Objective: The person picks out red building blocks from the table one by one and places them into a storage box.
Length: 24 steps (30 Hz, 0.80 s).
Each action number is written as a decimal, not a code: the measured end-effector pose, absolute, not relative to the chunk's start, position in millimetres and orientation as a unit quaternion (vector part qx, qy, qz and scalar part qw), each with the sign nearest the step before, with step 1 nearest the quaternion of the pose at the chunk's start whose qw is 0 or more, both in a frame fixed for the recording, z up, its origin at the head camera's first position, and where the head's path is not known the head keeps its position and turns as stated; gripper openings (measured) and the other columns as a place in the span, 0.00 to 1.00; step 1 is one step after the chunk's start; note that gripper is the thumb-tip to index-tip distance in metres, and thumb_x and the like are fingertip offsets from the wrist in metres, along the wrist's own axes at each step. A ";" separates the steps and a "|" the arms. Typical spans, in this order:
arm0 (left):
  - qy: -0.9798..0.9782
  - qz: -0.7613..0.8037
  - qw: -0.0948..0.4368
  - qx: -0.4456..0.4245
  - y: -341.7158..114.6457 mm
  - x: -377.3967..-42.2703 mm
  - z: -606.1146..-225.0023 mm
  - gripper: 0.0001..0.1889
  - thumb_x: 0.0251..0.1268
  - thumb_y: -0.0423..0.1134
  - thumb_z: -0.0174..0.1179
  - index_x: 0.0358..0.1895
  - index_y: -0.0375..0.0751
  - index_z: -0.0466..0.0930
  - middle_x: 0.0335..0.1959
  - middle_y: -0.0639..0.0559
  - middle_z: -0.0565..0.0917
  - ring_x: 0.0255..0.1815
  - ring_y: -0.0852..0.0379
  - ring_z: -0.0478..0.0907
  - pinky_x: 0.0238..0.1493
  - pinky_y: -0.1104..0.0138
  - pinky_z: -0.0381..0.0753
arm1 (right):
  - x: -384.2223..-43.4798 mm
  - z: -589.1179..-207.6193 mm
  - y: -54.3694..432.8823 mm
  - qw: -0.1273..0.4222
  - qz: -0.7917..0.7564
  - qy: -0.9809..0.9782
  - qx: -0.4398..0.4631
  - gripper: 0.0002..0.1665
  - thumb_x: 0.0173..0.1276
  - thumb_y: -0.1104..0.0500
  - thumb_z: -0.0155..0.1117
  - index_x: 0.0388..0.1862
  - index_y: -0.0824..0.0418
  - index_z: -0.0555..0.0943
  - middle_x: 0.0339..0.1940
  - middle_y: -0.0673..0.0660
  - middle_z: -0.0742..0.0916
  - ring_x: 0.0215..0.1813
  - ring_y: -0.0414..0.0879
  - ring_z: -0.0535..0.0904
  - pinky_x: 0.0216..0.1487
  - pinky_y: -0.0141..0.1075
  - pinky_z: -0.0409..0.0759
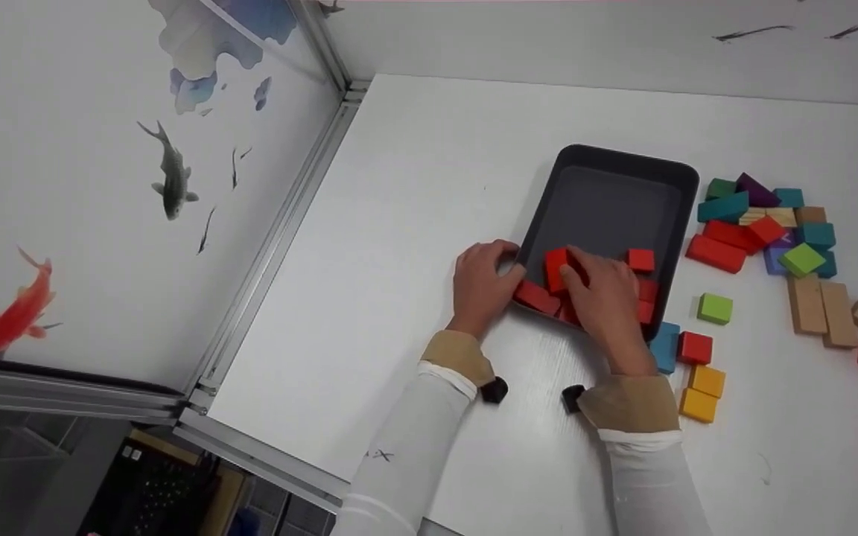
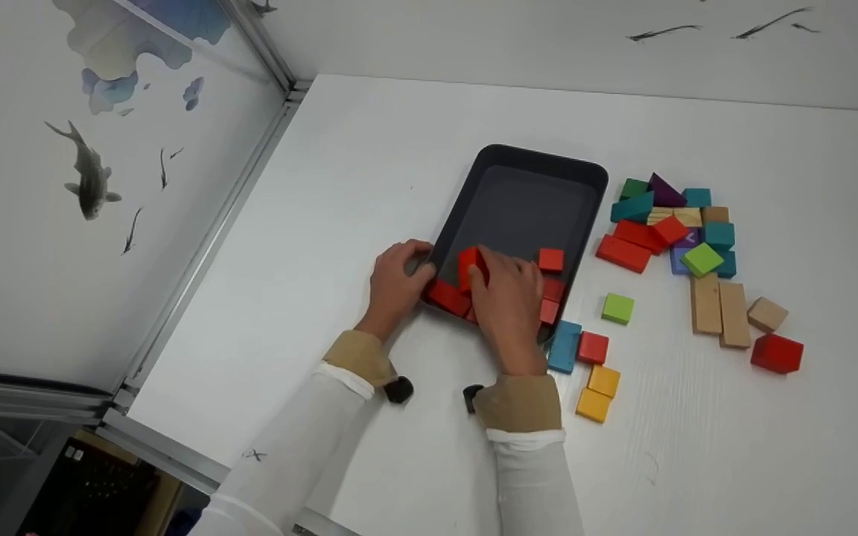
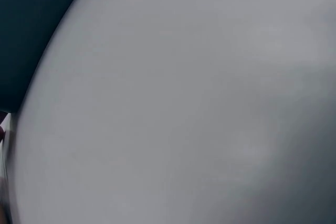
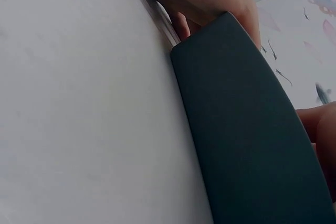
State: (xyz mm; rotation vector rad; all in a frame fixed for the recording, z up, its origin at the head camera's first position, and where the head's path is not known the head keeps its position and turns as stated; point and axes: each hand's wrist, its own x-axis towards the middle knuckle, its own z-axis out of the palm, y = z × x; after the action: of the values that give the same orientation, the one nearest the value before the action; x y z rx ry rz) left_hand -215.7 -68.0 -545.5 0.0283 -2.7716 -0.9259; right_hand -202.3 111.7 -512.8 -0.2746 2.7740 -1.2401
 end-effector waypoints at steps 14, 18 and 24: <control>-0.944 -0.311 0.111 0.014 -69.8 -217.6 -547.7 0.12 0.49 0.45 0.54 0.40 0.56 0.79 0.37 0.67 0.78 0.45 0.67 0.69 0.56 0.70 0.57 | -203.0 -514.9 108.6 0.030 -0.383 0.915 -0.127 0.27 0.67 0.59 0.48 0.66 0.57 0.62 0.63 0.60 0.70 0.62 0.59 0.59 0.62 0.53 0.44; -0.945 -0.308 0.108 0.014 -69.7 -217.2 -548.3 0.12 0.49 0.46 0.54 0.40 0.57 0.79 0.38 0.66 0.78 0.45 0.67 0.69 0.56 0.70 0.58 | -202.5 -514.6 107.1 0.053 -0.356 0.919 -0.162 0.30 0.66 0.56 0.49 0.68 0.54 0.60 0.66 0.59 0.65 0.66 0.58 0.52 0.63 0.54 0.38; -0.945 -0.308 0.106 0.014 -68.5 -216.6 -546.2 0.12 0.49 0.47 0.54 0.39 0.57 0.78 0.37 0.67 0.78 0.45 0.67 0.68 0.56 0.70 0.57 | -200.5 -514.0 105.7 0.047 -0.332 0.924 -0.182 0.31 0.66 0.47 0.49 0.67 0.51 0.61 0.66 0.59 0.64 0.67 0.59 0.50 0.62 0.57 0.37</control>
State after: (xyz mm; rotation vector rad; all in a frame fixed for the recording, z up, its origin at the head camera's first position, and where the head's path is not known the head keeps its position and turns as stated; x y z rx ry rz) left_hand -216.6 -68.5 -546.2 0.0398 -2.7844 -0.9088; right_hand -200.5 105.7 -514.0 -0.5542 2.8198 -1.0144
